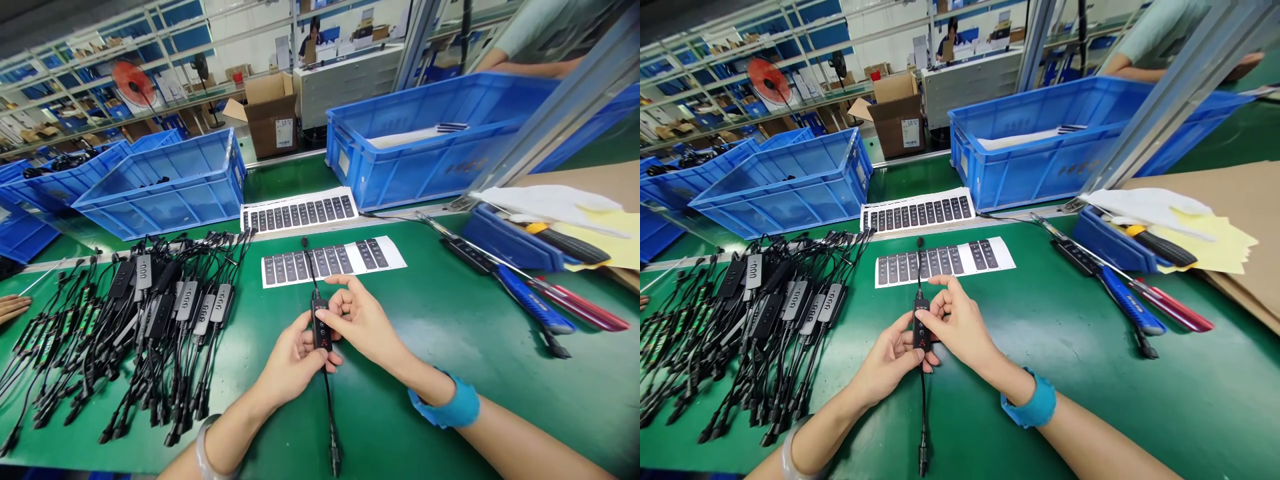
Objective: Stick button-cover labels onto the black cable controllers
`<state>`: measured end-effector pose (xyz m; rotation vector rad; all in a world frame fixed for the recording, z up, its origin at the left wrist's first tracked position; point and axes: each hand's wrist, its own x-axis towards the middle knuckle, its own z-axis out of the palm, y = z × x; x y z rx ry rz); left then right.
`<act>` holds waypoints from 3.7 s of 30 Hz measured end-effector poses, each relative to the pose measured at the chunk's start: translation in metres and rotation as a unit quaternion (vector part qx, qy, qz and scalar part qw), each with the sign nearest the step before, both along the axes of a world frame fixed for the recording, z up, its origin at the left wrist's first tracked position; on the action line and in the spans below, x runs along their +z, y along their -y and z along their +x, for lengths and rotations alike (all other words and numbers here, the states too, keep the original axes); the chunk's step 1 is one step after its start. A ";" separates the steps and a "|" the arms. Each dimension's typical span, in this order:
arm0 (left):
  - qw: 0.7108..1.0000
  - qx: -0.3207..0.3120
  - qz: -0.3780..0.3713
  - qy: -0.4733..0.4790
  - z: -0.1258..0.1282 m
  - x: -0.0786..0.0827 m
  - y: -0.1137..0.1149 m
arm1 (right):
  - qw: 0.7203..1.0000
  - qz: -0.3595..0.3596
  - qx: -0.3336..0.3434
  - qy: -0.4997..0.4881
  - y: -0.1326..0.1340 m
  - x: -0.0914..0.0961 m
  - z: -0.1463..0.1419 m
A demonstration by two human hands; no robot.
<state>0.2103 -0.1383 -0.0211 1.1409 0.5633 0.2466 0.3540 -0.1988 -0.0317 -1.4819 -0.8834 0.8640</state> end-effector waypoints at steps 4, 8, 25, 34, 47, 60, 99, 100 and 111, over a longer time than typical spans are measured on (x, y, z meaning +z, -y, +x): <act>1.000 -0.002 0.000 -0.005 0.001 0.000 0.000 | 0.996 -0.030 0.077 0.041 0.001 0.004 0.001; 1.000 -0.020 0.012 -0.007 0.002 -0.003 -0.002 | 0.989 -0.033 0.142 0.023 0.000 0.007 -0.001; 0.992 -0.020 0.122 -0.034 0.008 -0.018 -0.008 | 0.992 0.002 0.083 0.091 -0.003 -0.003 -0.002; 0.713 -0.058 0.680 -0.161 0.004 -0.018 -0.069 | 0.950 -0.073 -0.014 0.304 -0.019 0.019 0.070; 0.515 0.014 0.812 -0.273 -0.003 -0.037 -0.054 | 0.843 -0.195 -0.136 0.482 -0.002 0.012 0.147; 0.633 0.057 0.716 -0.289 -0.006 -0.018 -0.053 | 0.936 0.037 -0.291 0.193 -0.006 0.008 0.143; 0.978 0.099 -0.165 0.078 0.006 -0.001 0.000 | 0.993 0.105 -0.032 -0.044 0.000 0.018 0.020; 0.983 0.087 -0.153 0.057 0.006 -0.004 0.002 | 0.994 0.099 -0.022 -0.046 0.000 0.017 0.019; 0.988 0.043 -0.140 0.056 0.006 -0.002 0.008 | 0.997 0.055 0.054 -0.019 0.005 0.014 0.015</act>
